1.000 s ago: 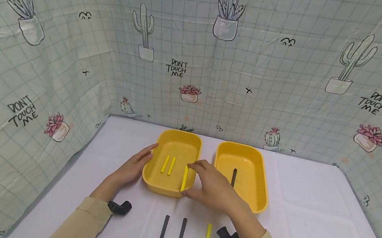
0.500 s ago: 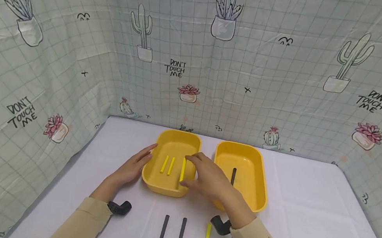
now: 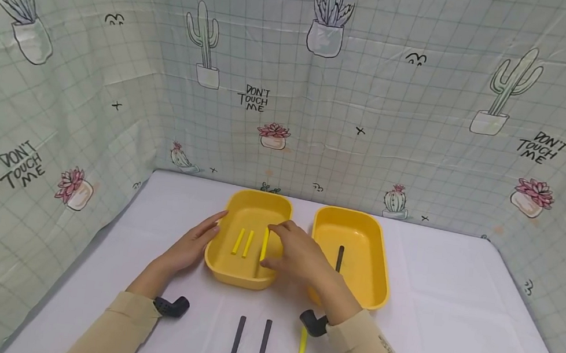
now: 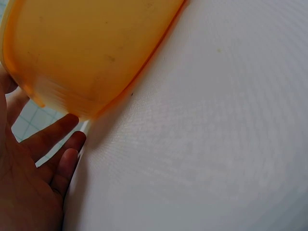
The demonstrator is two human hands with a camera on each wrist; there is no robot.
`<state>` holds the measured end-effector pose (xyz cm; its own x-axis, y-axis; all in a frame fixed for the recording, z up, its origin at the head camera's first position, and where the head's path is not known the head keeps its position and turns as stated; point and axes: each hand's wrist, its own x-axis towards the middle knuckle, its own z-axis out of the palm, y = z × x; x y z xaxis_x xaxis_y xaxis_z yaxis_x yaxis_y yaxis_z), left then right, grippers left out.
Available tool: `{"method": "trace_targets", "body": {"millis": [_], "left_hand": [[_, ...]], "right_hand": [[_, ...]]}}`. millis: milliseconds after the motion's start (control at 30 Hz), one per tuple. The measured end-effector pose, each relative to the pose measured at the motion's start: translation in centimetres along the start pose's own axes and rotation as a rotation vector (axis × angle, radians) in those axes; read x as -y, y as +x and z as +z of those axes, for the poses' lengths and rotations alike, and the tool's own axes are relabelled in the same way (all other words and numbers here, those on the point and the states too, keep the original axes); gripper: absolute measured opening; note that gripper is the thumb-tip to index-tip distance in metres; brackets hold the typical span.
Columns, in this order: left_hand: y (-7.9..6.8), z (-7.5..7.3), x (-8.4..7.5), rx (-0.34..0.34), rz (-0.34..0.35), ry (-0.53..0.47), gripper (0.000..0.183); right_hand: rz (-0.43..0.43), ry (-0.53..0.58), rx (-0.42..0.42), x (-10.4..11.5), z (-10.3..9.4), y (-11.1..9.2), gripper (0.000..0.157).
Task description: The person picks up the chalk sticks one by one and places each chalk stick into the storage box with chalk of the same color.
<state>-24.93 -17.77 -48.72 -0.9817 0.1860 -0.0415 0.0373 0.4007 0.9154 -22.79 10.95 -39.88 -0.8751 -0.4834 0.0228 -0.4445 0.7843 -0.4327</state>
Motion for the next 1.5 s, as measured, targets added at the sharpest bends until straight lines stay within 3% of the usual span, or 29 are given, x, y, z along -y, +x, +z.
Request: {"method": "trace_targets", "body": {"millis": [267, 667, 1500], "left_hand": [[0.3, 0.1, 0.1, -0.005, 0.004, 0.002, 0.046], [-0.1, 0.2, 0.1, -0.013, -0.011, -0.005, 0.046], [-0.2, -0.1, -0.3, -0.008, -0.001, 0.012, 0.046]], "right_hand": [[0.01, -0.01, 0.006, -0.1, 0.5, 1.0, 0.077], [0.03, -0.041, 0.079, -0.4, 2.4, 2.8, 0.074], [0.176, -0.016, 0.13, -0.2, 3.9, 5.0, 0.074]]}}
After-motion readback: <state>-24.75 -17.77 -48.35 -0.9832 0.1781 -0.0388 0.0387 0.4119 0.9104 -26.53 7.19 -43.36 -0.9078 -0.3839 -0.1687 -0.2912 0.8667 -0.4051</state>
